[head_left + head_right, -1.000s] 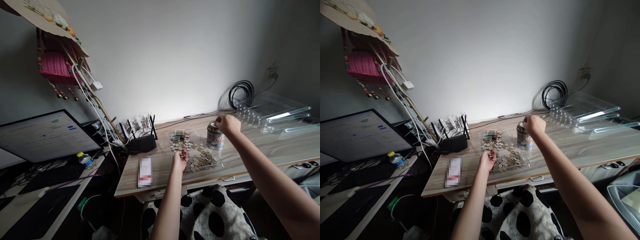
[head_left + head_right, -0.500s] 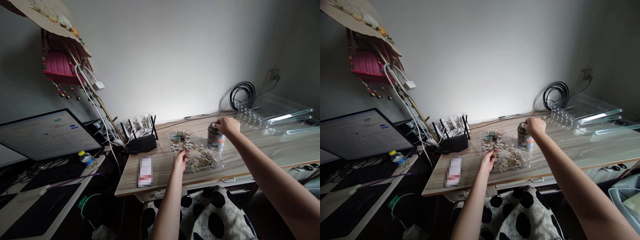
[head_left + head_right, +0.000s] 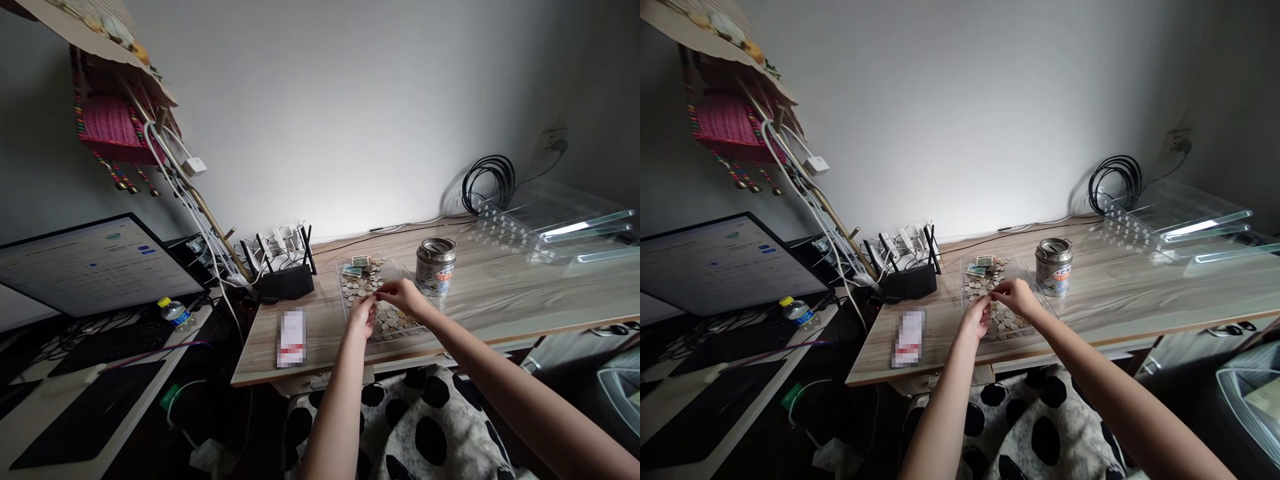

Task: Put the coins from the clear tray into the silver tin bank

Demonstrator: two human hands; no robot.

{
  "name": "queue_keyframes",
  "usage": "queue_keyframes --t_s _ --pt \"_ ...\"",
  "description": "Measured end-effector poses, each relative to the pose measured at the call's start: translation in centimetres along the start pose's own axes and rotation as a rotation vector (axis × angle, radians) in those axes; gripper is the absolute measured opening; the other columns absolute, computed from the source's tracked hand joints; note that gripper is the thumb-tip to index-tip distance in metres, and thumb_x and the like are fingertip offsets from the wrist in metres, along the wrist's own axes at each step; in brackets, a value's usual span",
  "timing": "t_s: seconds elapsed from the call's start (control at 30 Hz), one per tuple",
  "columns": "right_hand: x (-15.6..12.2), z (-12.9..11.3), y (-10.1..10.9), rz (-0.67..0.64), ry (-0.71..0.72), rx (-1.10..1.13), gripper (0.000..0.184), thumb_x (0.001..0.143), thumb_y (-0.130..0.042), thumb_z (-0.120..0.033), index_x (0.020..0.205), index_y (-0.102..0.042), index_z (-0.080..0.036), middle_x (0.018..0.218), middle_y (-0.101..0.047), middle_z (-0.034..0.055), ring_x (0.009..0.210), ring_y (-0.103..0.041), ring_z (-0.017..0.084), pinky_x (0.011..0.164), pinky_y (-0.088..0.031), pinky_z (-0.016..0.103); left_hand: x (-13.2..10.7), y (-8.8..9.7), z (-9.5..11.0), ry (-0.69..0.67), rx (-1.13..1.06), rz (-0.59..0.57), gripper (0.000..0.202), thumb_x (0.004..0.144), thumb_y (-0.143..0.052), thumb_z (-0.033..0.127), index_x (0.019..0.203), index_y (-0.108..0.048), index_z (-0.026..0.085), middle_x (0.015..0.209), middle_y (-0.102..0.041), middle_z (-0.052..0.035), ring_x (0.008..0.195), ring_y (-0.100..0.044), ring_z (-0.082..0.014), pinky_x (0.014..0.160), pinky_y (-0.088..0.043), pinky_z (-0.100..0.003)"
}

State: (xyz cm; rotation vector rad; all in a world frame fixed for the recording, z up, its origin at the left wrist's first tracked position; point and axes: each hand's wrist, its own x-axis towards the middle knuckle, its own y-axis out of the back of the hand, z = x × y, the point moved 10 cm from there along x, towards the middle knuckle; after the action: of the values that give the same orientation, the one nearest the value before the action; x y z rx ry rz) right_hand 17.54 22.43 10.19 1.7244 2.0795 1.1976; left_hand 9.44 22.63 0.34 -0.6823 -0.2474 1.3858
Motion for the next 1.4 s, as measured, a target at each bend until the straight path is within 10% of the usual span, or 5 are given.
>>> queue_keyframes --t_s 0.23,0.4,0.87,1.17,1.4 --pt "0.6 1.6 13.6 0.470 -0.219 -0.471 0.025 0.073 -0.045 -0.034 0.084 -0.065 -0.024 0.076 -0.063 0.0059 0.066 -0.053 0.018 0.054 -0.036 0.028 0.4 2.4 -1.1 0.099 -0.383 0.219 0.013 0.066 -0.041 0.005 0.069 -0.052 0.010 0.052 -0.046 0.0001 0.037 -0.040 -0.0030 0.033 -0.032 -0.013" --pt "3.3 7.4 18.2 0.278 -0.473 -0.628 0.016 0.062 -0.053 -0.020 0.072 -0.065 -0.020 0.079 -0.060 0.0102 0.071 -0.051 0.023 0.056 -0.037 0.034 0.7 2.9 -1.2 0.067 -0.432 0.255 0.028 0.055 -0.036 -0.006 0.069 -0.052 0.012 0.067 -0.055 -0.0077 0.068 -0.059 -0.0148 0.061 -0.051 -0.027" --pt "2.2 4.9 17.0 0.463 -0.306 -0.619 0.021 0.072 -0.046 -0.027 0.080 -0.063 -0.018 0.081 -0.060 0.0115 0.077 -0.051 0.023 0.061 -0.037 0.033 0.1 1.0 0.4 -0.043 -0.157 0.102 0.018 0.075 -0.037 0.003 0.081 -0.053 0.008 0.077 -0.064 -0.0125 0.068 -0.062 -0.0131 0.050 -0.048 -0.016" --pt "0.8 -0.4 0.2 -0.036 0.021 -0.087 0.027 0.072 -0.046 -0.037 0.075 -0.066 -0.019 0.066 -0.063 0.0013 0.055 -0.051 0.011 0.049 -0.033 0.019 0.2 -0.3 0.1 -0.043 0.121 -0.027 0.024 0.067 -0.056 0.037 0.068 -0.052 0.013 0.042 -0.043 0.0059 0.026 -0.021 0.0000 0.029 -0.006 -0.015" --pt "1.6 2.2 -1.6 -0.127 -0.067 0.194 0.035 0.068 -0.049 -0.044 0.060 -0.063 -0.013 0.051 -0.056 -0.0008 0.047 -0.044 0.008 0.047 -0.032 0.019 -0.5 -1.8 -0.5 0.024 0.188 -0.132 0.028 0.069 -0.051 0.041 0.063 -0.051 0.014 0.039 -0.031 0.0077 0.028 -0.015 -0.0003 0.032 -0.005 -0.016"
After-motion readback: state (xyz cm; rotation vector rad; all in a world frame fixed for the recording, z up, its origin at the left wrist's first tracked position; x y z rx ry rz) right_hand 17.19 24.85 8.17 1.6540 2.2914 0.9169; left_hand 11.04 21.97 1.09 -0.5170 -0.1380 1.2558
